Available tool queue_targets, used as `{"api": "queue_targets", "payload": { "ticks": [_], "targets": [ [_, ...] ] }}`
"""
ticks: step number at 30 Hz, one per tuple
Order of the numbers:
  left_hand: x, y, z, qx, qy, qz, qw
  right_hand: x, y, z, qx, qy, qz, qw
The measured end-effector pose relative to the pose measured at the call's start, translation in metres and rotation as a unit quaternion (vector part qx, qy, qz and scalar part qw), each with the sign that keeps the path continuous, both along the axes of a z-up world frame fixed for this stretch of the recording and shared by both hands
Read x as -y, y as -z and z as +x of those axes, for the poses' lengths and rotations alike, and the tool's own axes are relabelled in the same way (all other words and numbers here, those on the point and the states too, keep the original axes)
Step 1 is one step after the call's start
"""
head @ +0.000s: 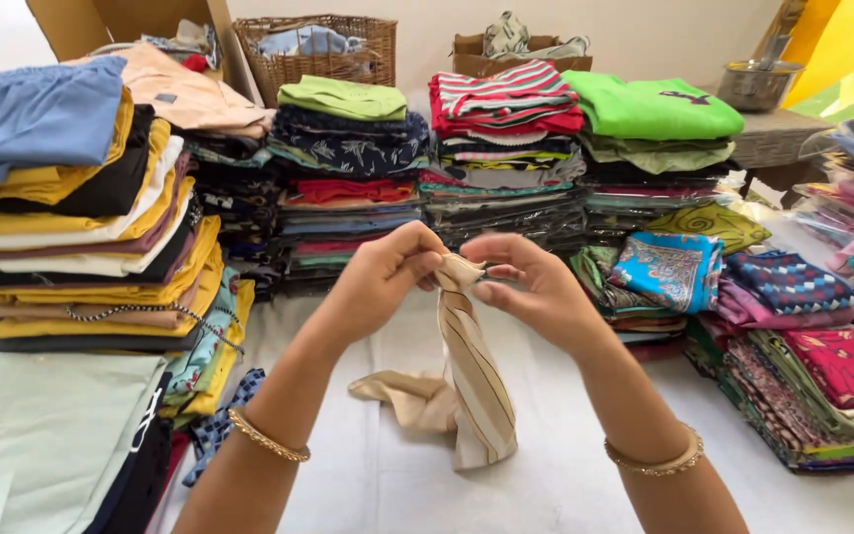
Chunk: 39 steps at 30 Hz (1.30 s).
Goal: The person folds various pieces of clothing, including a red and green garment, a patterned scarf, a teal shirt, and several other patterned fabrics. They unfold each item, fold it neatly into a smaller rectangle, and place it on a growing stack to the right.
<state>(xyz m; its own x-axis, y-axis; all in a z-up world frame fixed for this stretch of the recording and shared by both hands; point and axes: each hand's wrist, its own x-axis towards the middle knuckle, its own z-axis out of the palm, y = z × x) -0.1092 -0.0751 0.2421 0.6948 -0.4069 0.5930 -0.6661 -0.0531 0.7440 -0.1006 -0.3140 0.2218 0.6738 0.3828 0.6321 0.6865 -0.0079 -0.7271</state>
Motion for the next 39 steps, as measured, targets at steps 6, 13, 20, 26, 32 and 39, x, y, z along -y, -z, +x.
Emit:
{"api": "queue_targets", "payload": {
  "ticks": [6,13,20,26,32,39],
  "targets": [
    [0.029,-0.01,-0.01,0.03,-0.074,-0.007,0.997,-0.011,-0.016,0.002,-0.006,0.059,0.038,0.998],
    [0.004,-0.002,0.008,0.276,-0.389,0.149,0.866,0.017,-0.059,-0.031,0.152,0.314,-0.016,0.937],
    [-0.11,0.033,0.046,0.108,-0.366,0.197,0.903,0.101,-0.038,0.023,0.08,0.301,0.066,0.948],
    [-0.147,0.052,0.063,-0.085,-0.157,0.022,0.984,0.127,0.022,0.091,-0.097,0.154,0.163,0.97],
    [-0.148,0.058,0.06,-0.037,-0.398,0.067,0.914,0.134,0.04,0.097,-0.092,0.209,0.121,0.966],
    [-0.097,0.051,0.047,-0.063,-0.295,-0.08,0.95,0.111,0.029,0.061,-0.081,0.184,-0.143,0.969]
  ]
}}
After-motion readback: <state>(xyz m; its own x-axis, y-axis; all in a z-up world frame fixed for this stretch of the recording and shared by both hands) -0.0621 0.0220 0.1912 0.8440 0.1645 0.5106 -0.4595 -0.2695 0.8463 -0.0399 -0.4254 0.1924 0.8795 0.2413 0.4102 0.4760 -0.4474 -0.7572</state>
